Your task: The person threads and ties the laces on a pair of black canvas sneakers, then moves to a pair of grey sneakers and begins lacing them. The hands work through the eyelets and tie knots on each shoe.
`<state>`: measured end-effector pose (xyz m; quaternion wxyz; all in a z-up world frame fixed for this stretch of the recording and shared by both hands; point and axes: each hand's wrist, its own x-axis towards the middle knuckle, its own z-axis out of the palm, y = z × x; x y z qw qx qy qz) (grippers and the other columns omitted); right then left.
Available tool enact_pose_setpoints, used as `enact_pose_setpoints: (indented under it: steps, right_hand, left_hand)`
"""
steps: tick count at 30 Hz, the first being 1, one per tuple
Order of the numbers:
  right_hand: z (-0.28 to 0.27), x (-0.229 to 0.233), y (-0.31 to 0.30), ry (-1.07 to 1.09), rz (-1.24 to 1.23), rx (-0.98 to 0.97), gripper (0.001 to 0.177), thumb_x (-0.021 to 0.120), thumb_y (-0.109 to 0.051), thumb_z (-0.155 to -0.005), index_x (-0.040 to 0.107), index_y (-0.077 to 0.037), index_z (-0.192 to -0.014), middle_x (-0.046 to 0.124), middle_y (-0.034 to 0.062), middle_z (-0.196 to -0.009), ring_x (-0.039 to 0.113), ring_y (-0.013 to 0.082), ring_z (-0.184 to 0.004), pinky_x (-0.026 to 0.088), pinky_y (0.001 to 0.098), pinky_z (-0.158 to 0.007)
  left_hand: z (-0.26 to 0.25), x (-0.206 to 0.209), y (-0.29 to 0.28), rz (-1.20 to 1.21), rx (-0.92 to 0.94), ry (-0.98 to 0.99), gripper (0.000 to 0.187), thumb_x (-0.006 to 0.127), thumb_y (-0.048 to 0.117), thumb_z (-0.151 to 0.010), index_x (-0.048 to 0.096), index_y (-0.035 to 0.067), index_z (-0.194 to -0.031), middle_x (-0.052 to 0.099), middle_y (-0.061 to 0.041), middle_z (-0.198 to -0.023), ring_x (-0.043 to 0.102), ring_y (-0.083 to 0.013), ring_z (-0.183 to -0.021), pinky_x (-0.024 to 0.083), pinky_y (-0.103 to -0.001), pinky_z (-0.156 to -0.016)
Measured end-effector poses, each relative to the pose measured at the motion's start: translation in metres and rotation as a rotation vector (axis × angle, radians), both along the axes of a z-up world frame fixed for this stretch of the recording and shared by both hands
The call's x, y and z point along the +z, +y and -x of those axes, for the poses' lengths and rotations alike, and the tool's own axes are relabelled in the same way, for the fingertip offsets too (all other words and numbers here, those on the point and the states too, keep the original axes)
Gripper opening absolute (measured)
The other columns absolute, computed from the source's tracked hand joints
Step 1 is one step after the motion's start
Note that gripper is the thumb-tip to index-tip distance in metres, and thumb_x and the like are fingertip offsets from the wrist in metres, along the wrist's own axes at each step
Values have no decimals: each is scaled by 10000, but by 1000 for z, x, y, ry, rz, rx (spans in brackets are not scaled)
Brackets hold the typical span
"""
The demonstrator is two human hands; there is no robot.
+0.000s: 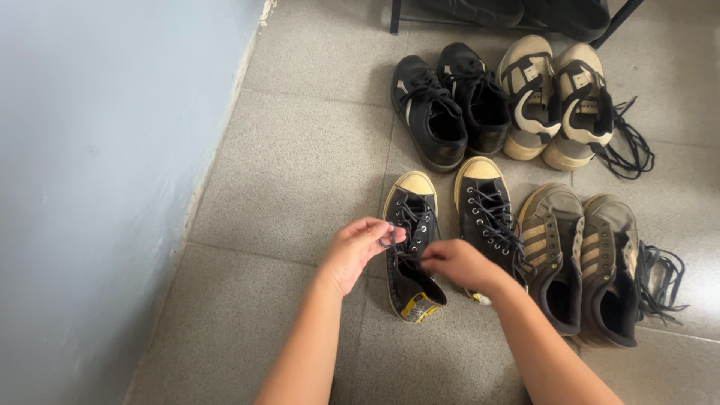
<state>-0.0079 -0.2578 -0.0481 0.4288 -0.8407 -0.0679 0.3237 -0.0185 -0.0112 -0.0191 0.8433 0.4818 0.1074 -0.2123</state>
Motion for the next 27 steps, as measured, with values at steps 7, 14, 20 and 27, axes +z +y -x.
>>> enact_pose_setpoints:
  steps: [7,14,20,27]
  right_hand:
    - [-16,18,-10,-1044,-31,163,154,746,-295,-899,800,-170,-827,715,39,-1290,626,268,-1110,354,413,-1001]
    - [-6,30,19,234,-794,-560,335,577,-259,-1032,732,38,-1018,743,208,-1083,684,243,-917,543,390,-893]
    - [1,23,32,322,-723,-726,236,615,-105,-956,727,25,-1118,755,84,-928,680,181,-839,552,347,-814]
    - [-1,10,33,150,-554,-608,236,641,-56,-962,776,57,-1120,735,80,-832,621,134,-721,483,256,-639]
  left_hand:
    - [4,-12,-17,-159,72,-20,229,721,153,-925,775,22,-1105,794,-90,-994,740,-173,-911,562,-305,-887]
    - [5,-24,-28,-278,73,-141,342,728,128,-911,739,53,-1245,790,-60,-1021,724,-137,-877,564,-275,-858]
    - [5,-17,-32,-840,-147,-441,403,666,94,-958,689,193,-1348,753,-94,-1011,708,-179,-861,542,-276,-806]
    - [8,0,-46,-802,-131,-451,496,524,-26,-953,651,218,-1366,745,-108,-1112,761,-183,-919,588,-290,-826]
